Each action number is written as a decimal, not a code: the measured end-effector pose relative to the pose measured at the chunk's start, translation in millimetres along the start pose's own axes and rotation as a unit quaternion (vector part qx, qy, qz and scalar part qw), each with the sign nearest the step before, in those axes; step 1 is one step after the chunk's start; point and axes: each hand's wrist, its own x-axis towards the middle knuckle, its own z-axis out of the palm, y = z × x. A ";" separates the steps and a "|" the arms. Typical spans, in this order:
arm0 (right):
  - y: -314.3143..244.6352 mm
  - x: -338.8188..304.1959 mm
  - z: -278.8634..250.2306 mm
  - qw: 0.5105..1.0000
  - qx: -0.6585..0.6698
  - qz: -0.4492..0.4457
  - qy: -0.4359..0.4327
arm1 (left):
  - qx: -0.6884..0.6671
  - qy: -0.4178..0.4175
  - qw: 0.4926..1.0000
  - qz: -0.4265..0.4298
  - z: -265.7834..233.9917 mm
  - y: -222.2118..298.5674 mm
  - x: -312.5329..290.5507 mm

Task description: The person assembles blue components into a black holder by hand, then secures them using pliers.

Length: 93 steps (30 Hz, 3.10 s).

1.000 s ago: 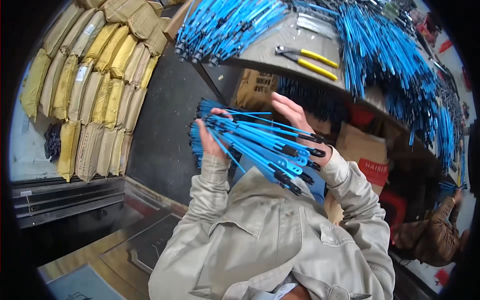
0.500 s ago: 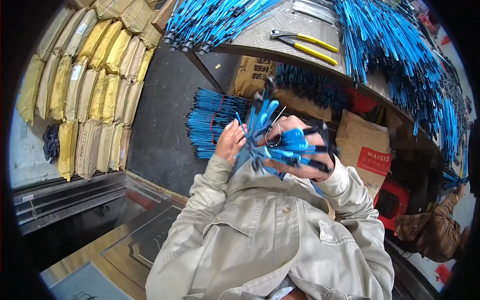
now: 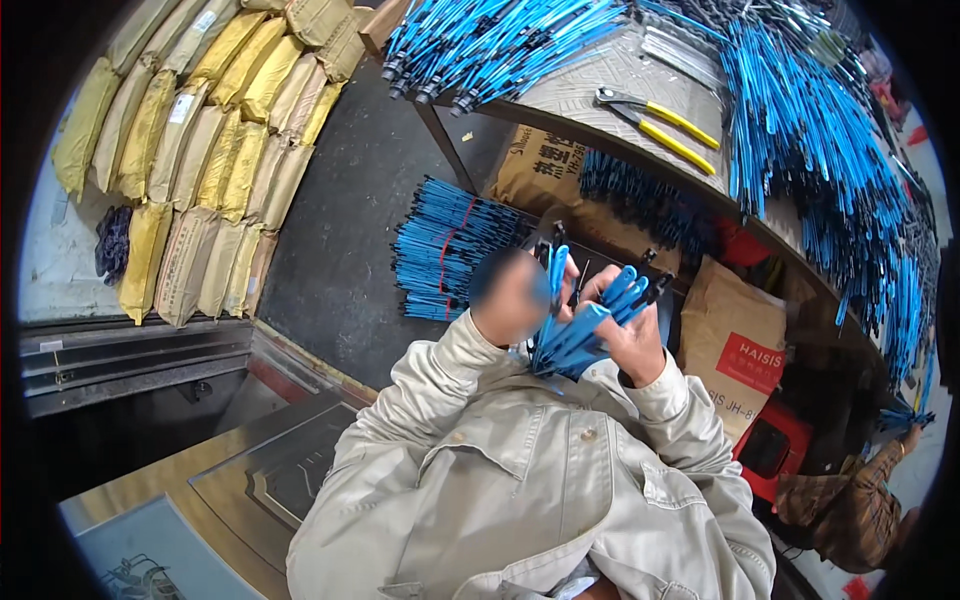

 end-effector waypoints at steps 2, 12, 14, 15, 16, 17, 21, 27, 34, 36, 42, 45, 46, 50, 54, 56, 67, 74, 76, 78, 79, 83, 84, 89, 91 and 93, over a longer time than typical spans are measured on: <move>-4.0 -2.3 4.5 0.999 0.000 0.036 0.037 | 0.018 -0.020 0.999 0.024 2.3 1.5 -4.0; -14.2 -1.7 -3.3 0.996 0.015 -0.039 -0.081 | 0.010 -0.082 0.994 -0.070 14.9 16.3 -26.4; -11.8 -3.7 -4.6 0.985 0.078 -0.062 -0.139 | -0.009 -0.084 0.994 -0.075 18.4 14.9 -26.9; -11.3 -5.0 -4.5 0.986 0.078 -0.060 -0.135 | 0.003 -0.084 0.995 -0.059 19.2 15.0 -26.1; -10.8 -6.4 -4.3 0.984 0.084 -0.067 -0.141 | 0.015 -0.083 0.996 -0.043 20.0 14.8 -25.8; -10.4 -7.9 -4.0 0.982 0.092 -0.075 -0.147 | 0.028 -0.082 0.996 -0.026 20.5 14.1 -25.9; -9.4 -15.7 0.1 0.985 0.075 -0.080 -0.135 | 0.008 -0.088 0.995 -0.041 18.7 3.5 -30.8; -11.6 -19.3 3.0 0.984 -0.009 -0.130 -0.118 | 0.007 -0.100 0.993 -0.065 13.5 1.0 -35.0; -8.1 -20.3 -10.7 0.978 -0.102 -0.159 -0.090 | -0.030 -0.099 0.993 -0.059 11.6 6.2 -37.2; -8.7 -22.8 -8.9 0.980 -0.100 -0.150 -0.080 | 0.017 -0.087 0.994 -0.066 10.5 10.9 -37.4; -12.0 -22.0 -5.9 0.984 -0.077 -0.119 -0.110 | 0.007 -0.078 0.992 -0.102 14.5 15.9 -35.6; -11.9 -21.2 -6.9 0.983 -0.071 -0.139 -0.096 | -0.025 -0.088 0.990 -0.110 16.6 24.3 -29.1; -13.7 -21.4 -6.9 0.982 -0.069 -0.151 -0.090 | -0.023 -0.093 0.990 -0.105 15.2 23.5 -33.1; -17.5 -20.8 -15.6 0.980 -0.120 -0.135 -0.085 | 0.012 -0.173 0.984 -0.042 1.9 15.7 -31.6; -4.8 -17.9 -17.3 0.985 -0.076 -0.140 -0.068 | 0.070 -0.176 0.980 -0.059 3.1 12.1 -31.6; -5.3 -16.4 -17.3 0.996 -0.043 -0.050 -0.058 | 0.083 -0.158 0.982 -0.057 1.1 10.2 -28.2; -6.8 19.9 -34.2 0.979 -0.078 -0.076 -0.173 | 0.001 -0.079 0.994 -0.077 -14.1 5.9 -15.0; -106.5 143.3 -123.5 0.863 -0.314 0.016 -0.396 | -0.050 -0.121 0.978 -0.163 -48.3 1.2 1.4; -129.6 211.6 -162.7 0.826 -0.478 -0.057 -0.293 | -0.095 -0.130 0.973 -0.163 -52.1 -0.7 6.0; -150.9 276.2 -184.8 0.757 -0.646 -0.029 -0.093 | -0.177 -0.141 0.959 -0.170 -56.9 -6.1 8.2; -138.2 309.0 -215.9 0.685 -0.715 -0.137 -0.030 | -0.178 -0.135 0.960 -0.167 -62.1 -14.0 7.2; -112.7 376.0 -297.5 0.572 -0.805 0.017 0.156 | -0.186 -0.150 0.957 -0.163 -87.2 -48.5 11.7; -102.8 382.8 -306.1 0.577 -0.803 0.015 0.149 | -0.189 -0.142 0.957 -0.167 -88.6 -45.5 10.0; -82.1 404.2 -313.6 0.594 -0.787 0.040 0.163 | -0.175 -0.120 0.960 -0.182 -102.3 -54.3 0.7; -85.1 401.7 -314.4 0.590 -0.790 0.034 0.163 | -0.164 -0.124 0.961 -0.184 -103.9 -58.1 -2.7; -95.7 392.6 -312.0 0.567 -0.792 -0.081 0.212 | -0.215 -0.104 0.952 -0.194 -91.5 -43.8 10.9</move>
